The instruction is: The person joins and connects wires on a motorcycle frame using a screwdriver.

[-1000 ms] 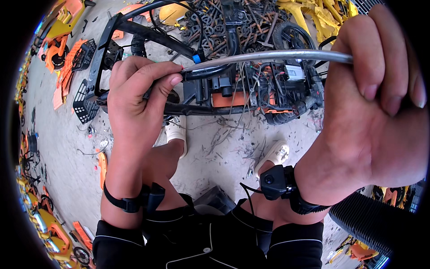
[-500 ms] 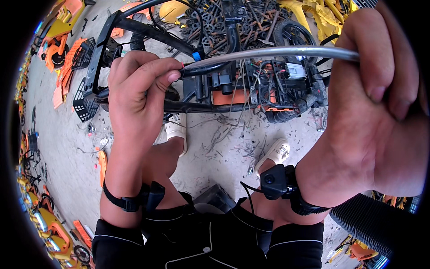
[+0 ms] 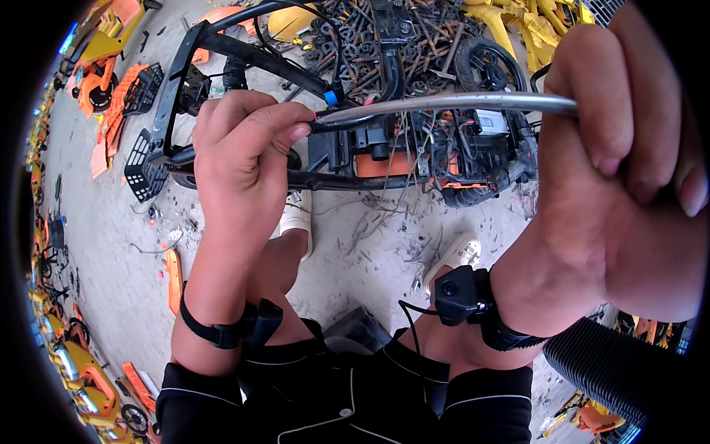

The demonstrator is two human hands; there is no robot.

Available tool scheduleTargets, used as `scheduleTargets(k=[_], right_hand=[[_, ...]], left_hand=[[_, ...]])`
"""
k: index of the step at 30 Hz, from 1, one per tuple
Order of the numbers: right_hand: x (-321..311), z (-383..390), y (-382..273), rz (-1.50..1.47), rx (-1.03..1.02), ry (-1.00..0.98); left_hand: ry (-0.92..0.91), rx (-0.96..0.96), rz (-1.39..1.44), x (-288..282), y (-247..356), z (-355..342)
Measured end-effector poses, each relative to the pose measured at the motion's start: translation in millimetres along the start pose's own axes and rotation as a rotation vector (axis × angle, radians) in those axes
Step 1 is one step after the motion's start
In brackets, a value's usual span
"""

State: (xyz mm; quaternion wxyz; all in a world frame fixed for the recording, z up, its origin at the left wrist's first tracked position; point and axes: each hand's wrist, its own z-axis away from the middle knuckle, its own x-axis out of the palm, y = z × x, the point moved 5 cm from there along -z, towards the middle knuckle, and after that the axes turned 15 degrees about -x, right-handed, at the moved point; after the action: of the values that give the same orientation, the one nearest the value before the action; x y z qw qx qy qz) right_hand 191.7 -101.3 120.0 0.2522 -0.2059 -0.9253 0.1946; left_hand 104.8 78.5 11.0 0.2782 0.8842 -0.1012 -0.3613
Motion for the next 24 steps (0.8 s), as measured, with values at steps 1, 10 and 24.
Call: scheduleTargets(k=[1,10,24], right_hand=[[1.0,-0.2,-0.4,0.006,-0.002,0.000],[14.1,-6.1,-1.3,0.075,-0.014,0.002],[32.5,-15.6,-1.1,0.196,-0.022,0.029]], left_hand=[[0.005,-0.005,0.004,0.3,-0.1,0.5],[0.034,-0.036,0.052,1.7,-1.9,2.9],[-0.048,-0.080,0.061,-3.9,-0.6,1.7]])
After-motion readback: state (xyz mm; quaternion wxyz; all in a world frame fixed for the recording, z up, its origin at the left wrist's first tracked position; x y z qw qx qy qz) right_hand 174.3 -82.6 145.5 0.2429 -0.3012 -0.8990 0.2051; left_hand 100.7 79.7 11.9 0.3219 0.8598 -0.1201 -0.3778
